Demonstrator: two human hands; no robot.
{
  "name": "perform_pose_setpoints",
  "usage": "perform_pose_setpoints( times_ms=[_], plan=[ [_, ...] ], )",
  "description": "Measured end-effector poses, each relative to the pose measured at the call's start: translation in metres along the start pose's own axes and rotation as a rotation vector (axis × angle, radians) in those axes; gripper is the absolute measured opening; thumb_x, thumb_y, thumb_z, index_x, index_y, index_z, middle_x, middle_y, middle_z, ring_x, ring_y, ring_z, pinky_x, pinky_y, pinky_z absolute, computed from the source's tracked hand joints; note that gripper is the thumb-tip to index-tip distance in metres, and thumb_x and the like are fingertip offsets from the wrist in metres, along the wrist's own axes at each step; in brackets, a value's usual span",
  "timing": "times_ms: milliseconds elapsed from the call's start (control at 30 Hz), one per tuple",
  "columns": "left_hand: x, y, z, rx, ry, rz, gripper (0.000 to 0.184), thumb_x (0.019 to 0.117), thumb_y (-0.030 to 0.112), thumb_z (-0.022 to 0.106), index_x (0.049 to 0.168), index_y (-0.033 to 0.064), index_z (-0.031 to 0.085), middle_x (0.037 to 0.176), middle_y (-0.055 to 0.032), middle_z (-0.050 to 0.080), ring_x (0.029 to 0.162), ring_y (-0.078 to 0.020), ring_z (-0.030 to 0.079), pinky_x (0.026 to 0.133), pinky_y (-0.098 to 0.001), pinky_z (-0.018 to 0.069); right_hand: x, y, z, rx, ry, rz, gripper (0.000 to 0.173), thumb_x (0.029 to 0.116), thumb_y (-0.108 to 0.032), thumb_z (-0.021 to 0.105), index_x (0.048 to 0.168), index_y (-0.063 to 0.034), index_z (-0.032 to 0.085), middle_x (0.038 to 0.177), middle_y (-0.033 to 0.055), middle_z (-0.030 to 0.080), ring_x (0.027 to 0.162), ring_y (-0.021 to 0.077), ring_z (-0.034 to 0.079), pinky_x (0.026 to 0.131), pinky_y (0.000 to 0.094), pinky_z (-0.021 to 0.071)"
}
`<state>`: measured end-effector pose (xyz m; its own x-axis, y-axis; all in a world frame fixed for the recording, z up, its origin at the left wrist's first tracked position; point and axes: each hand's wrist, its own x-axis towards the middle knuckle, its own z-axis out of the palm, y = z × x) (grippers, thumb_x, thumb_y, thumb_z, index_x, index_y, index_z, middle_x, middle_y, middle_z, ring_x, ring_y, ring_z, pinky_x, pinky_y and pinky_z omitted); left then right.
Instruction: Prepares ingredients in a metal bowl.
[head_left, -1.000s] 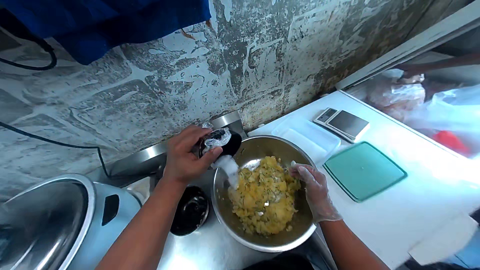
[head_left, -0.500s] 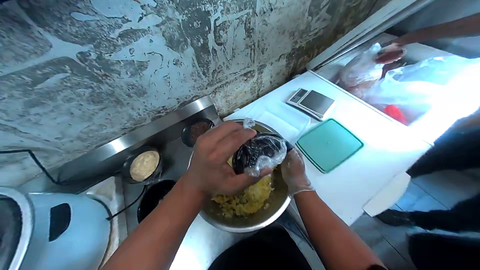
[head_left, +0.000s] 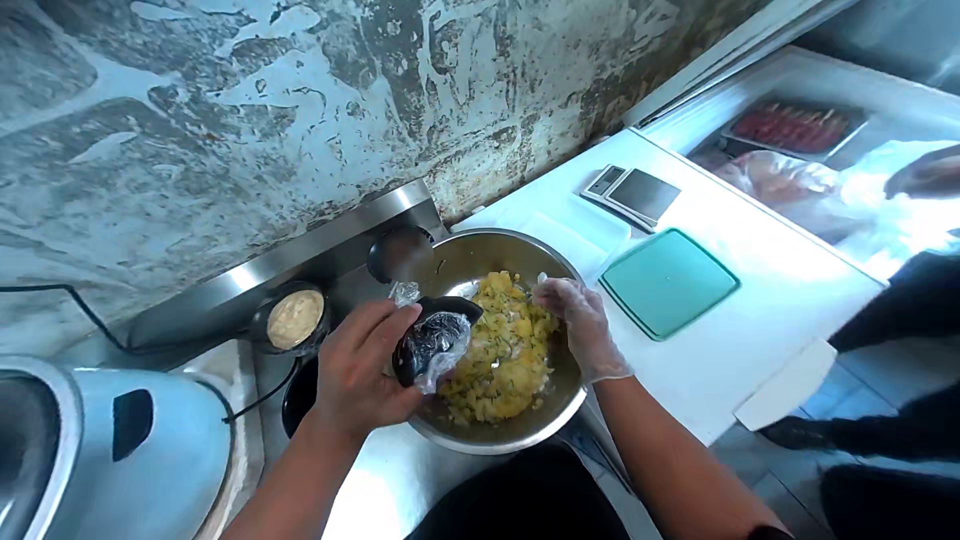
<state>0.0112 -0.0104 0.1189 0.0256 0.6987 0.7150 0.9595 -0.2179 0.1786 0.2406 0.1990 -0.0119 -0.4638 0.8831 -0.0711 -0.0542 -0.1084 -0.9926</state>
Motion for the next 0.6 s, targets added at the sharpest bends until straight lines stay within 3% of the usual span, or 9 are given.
perform_pose_setpoints(
  times_ms=[67, 133, 167, 233, 300, 333, 400, 500, 600],
  plan=[
    [-0.021, -0.002, -0.003, 0.064, 0.056, -0.092, 0.065, 0.0869, 0.06, 0.065, 0.124, 0.0062, 0.064, 0.103, -0.014, 0.065, 0.093, -0.0203, 0.065, 0.079, -0.0357, 0.0564, -0.007, -0.02, 0.009, -0.506, -0.117, 0.183, 0.041, 0.1027, -0.047, 0.058, 0.117, -0.012, 0.073, 0.105, 0.0092, 0.073, 0.097, 0.024, 0.07, 0.088, 0.0506, 0.0574],
    [-0.046, -0.003, -0.009, 0.061, 0.185, -0.299, 0.064, 0.0925, 0.063, 0.061, 0.12, 0.0046, 0.067, 0.106, -0.0132, 0.068, 0.098, -0.0174, 0.067, 0.084, -0.0351, 0.057, -0.017, -0.044, 0.026, -0.982, -0.333, 0.337, 0.051, 0.0955, -0.059, 0.062, 0.119, -0.0147, 0.073, 0.108, 0.0131, 0.073, 0.103, 0.0322, 0.069, 0.092, 0.0599, 0.0542],
    [-0.059, -0.004, -0.012, -0.004, 0.281, -0.444, 0.062, 0.0947, 0.059, 0.062, 0.117, 0.0021, 0.068, 0.108, -0.0099, 0.069, 0.1, -0.013, 0.066, 0.088, -0.0326, 0.0566, -0.022, -0.053, 0.037, -1.155, -0.442, 0.401, 0.058, 0.0942, -0.064, 0.06, 0.119, -0.0131, 0.072, 0.112, 0.0155, 0.072, 0.108, 0.0357, 0.068, 0.094, 0.0623, 0.0518],
    [-0.082, -0.003, -0.016, -0.174, 0.539, -0.752, 0.047, 0.0972, 0.051, 0.063, 0.11, 0.0064, 0.067, 0.103, 0.0069, 0.07, 0.096, -0.0014, 0.067, 0.087, -0.0247, 0.0581, -0.028, -0.054, 0.052, -1.392, -0.589, 0.474, 0.07, 0.0932, -0.071, 0.053, 0.122, -0.0092, 0.069, 0.121, 0.0187, 0.069, 0.117, 0.0388, 0.064, 0.098, 0.0635, 0.0494],
    [-0.108, 0.0, -0.022, -0.249, 0.687, -0.878, 0.037, 0.0967, 0.049, 0.065, 0.103, 0.0125, 0.067, 0.095, 0.0138, 0.07, 0.09, 0.0016, 0.067, 0.082, -0.0225, 0.0587, -0.032, -0.042, 0.057, -1.518, -0.652, 0.495, 0.078, 0.0928, -0.073, 0.049, 0.126, -0.0042, 0.065, 0.125, 0.0216, 0.067, 0.121, 0.04, 0.063, 0.099, 0.0632, 0.0491],
    [-0.124, 0.003, -0.027, -0.242, 0.684, -0.861, 0.037, 0.0963, 0.05, 0.065, 0.107, 0.0142, 0.068, 0.101, 0.0138, 0.071, 0.095, 0.0014, 0.067, 0.085, -0.0225, 0.058, -0.032, -0.035, 0.058, -1.544, -0.657, 0.506, 0.081, 0.0922, -0.073, 0.048, 0.129, -0.0033, 0.064, 0.128, 0.0221, 0.066, 0.123, 0.0398, 0.062, 0.1, 0.0627, 0.0486],
    [-0.156, 0.006, -0.039, -0.156, 0.626, -0.788, 0.043, 0.0963, 0.053, 0.063, 0.116, 0.0155, 0.07, 0.111, 0.0106, 0.07, 0.104, -0.0003, 0.065, 0.091, -0.0232, 0.0559, -0.031, -0.022, 0.06, -1.541, -0.633, 0.541, 0.083, 0.0909, -0.075, 0.05, 0.134, -0.0044, 0.061, 0.131, 0.0216, 0.065, 0.125, 0.0396, 0.061, 0.103, 0.0627, 0.0474],
    [-0.191, 0.012, -0.059, -0.068, 0.578, -0.781, 0.051, 0.0948, 0.061, 0.061, 0.117, 0.0154, 0.069, 0.109, 0.005, 0.068, 0.102, -0.0038, 0.065, 0.089, -0.0258, 0.0563, -0.031, -0.003, 0.065, -1.52, -0.574, 0.593, 0.085, 0.0902, -0.075, 0.053, 0.141, -0.0073, 0.056, 0.134, 0.0215, 0.064, 0.126, 0.0404, 0.06, 0.104, 0.0637, 0.0465],
    [-0.22, 0.019, -0.067, -0.116, 0.695, -0.927, 0.048, 0.0957, 0.057, 0.062, 0.115, 0.0143, 0.07, 0.106, 0.0053, 0.069, 0.099, -0.0041, 0.066, 0.087, -0.0266, 0.0574, -0.037, 0.013, 0.07, -1.491, -0.521, 0.615, 0.09, 0.0897, -0.074, 0.057, 0.151, -0.0079, 0.047, 0.138, 0.0235, 0.061, 0.129, 0.0413, 0.059, 0.107, 0.0635, 0.0453]
  ],
)
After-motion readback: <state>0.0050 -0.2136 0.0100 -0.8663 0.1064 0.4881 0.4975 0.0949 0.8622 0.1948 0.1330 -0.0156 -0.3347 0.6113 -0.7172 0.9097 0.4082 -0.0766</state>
